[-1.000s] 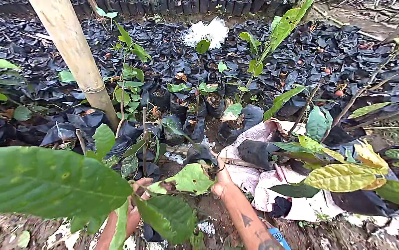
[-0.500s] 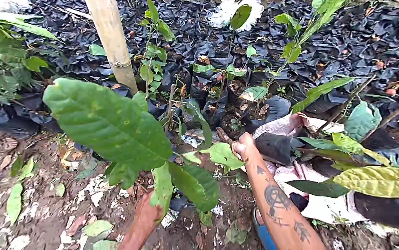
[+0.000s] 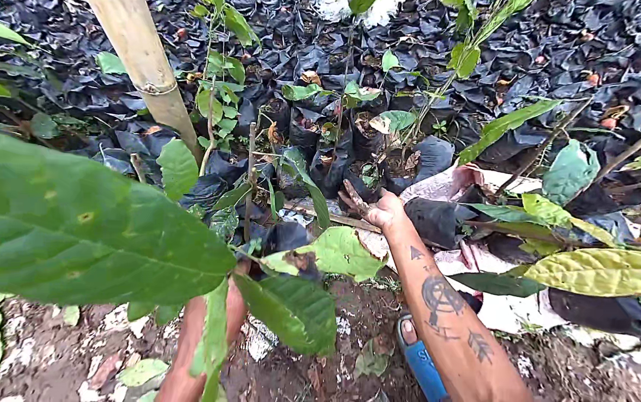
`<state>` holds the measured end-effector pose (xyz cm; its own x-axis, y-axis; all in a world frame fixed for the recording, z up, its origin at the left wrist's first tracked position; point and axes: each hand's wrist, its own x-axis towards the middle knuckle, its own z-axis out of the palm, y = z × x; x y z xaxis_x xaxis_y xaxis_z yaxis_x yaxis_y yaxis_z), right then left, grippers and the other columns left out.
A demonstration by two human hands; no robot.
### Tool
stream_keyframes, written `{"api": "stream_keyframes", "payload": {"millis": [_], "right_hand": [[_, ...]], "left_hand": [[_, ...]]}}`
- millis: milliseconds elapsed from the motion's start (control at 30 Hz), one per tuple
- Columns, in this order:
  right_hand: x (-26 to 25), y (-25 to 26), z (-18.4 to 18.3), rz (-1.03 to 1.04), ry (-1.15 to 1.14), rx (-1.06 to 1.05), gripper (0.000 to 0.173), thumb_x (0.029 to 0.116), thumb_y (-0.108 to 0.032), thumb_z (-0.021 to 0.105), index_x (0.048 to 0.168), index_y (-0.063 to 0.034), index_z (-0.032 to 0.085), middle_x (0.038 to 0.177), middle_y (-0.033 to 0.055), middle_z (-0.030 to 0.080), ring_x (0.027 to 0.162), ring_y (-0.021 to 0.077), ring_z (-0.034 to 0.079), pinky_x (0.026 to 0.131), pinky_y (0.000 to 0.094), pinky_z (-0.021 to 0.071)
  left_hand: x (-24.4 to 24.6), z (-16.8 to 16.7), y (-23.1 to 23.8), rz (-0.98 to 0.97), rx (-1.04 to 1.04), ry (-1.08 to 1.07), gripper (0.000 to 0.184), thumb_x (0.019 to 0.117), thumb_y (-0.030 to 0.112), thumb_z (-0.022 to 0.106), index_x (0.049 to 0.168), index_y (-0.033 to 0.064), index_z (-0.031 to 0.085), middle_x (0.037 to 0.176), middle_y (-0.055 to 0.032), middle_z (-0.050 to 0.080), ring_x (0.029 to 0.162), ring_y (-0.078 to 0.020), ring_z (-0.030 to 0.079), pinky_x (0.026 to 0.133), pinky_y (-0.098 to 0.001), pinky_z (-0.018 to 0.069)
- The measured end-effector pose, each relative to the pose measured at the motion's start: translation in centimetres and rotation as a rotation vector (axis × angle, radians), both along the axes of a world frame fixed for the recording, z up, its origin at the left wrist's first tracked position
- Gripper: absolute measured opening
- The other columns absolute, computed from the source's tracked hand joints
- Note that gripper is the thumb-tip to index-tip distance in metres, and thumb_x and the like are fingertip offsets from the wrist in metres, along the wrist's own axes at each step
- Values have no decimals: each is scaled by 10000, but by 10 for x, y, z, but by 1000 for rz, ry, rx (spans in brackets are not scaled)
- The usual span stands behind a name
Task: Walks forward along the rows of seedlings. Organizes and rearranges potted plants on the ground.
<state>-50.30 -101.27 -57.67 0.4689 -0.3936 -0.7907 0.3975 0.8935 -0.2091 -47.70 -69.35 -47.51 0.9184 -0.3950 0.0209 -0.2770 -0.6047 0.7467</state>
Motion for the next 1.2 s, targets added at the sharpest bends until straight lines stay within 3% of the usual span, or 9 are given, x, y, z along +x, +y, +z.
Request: {"api": "stream_keyframes", "payload": {"millis": [167,300,433,500,667,767,833,967,1200], "right_hand": [[2,4,4,-15,18,-3,592,1080,-540,292,1524,-149,318,1430,178,516,1241,303,597,966,434,549],[0,8,7,26,-20,61,645,1058,-593,277,1532,-156,303,1438,175,527,1267,284,610,978,385,564],[-6,1,-10,94,11,1,663,1047,-611,268,1515,-146,329,1390,185,547,1202,299,629,939,420,568],[-6,-2,-19,115,-24,-54,647,1050,-606,248,1498,-147,337,1372,181,548,1186,307,629,924,453,574],[-25,35,9,235,14,-359,500,1105,-486,192,1391,-128,390,1170,87,598,1014,177,651,829,379,582],[-30,49,27,385,106,-558,605,1097,-535,106,1525,-140,266,1312,61,547,1095,103,621,874,321,566],[-27,59,32,512,308,-780,641,1106,-518,135,1551,-73,256,1338,131,579,1061,135,645,858,329,553],[-32,46,-7,714,692,-1433,965,943,-264,727,1604,64,105,1517,330,430,1335,375,538,1137,460,420],[-39,21,-61,784,1140,-1681,787,971,-441,621,1586,-63,307,1309,325,613,1249,517,569,1064,648,408]], "left_hand": [[30,9,-74,-85,-122,-105,265,953,66,624,706,-28,617,581,-20,532,537,-41,485,540,-245,432],[40,-46,-115,-110,169,180,301,1028,186,577,925,-73,689,888,-267,687,866,-403,687,805,-576,536],[23,-111,-121,-88,153,327,438,1104,238,435,1363,-94,556,1319,-313,607,1271,-386,586,1107,-497,437],[18,-112,-108,-125,-43,401,433,1070,151,509,1407,-120,498,1389,-300,563,1334,-319,534,1159,-392,389],[27,-82,-92,-138,131,459,472,1081,381,457,1216,-22,661,1181,-233,681,1156,-351,649,1003,-553,491],[5,-76,-45,10,111,237,416,1032,397,530,1103,18,687,996,-183,713,977,-347,693,845,-573,519],[4,-99,-21,197,112,99,528,961,417,656,1271,-10,639,1186,-228,677,1118,-382,658,938,-569,522],[23,-114,-9,291,153,68,866,852,431,788,1459,-93,462,1429,-335,508,1308,-461,533,1074,-556,448],[29,-130,-21,168,156,115,998,774,303,857,1552,-41,335,1511,-296,456,1396,-427,468,1140,-500,409]]}}
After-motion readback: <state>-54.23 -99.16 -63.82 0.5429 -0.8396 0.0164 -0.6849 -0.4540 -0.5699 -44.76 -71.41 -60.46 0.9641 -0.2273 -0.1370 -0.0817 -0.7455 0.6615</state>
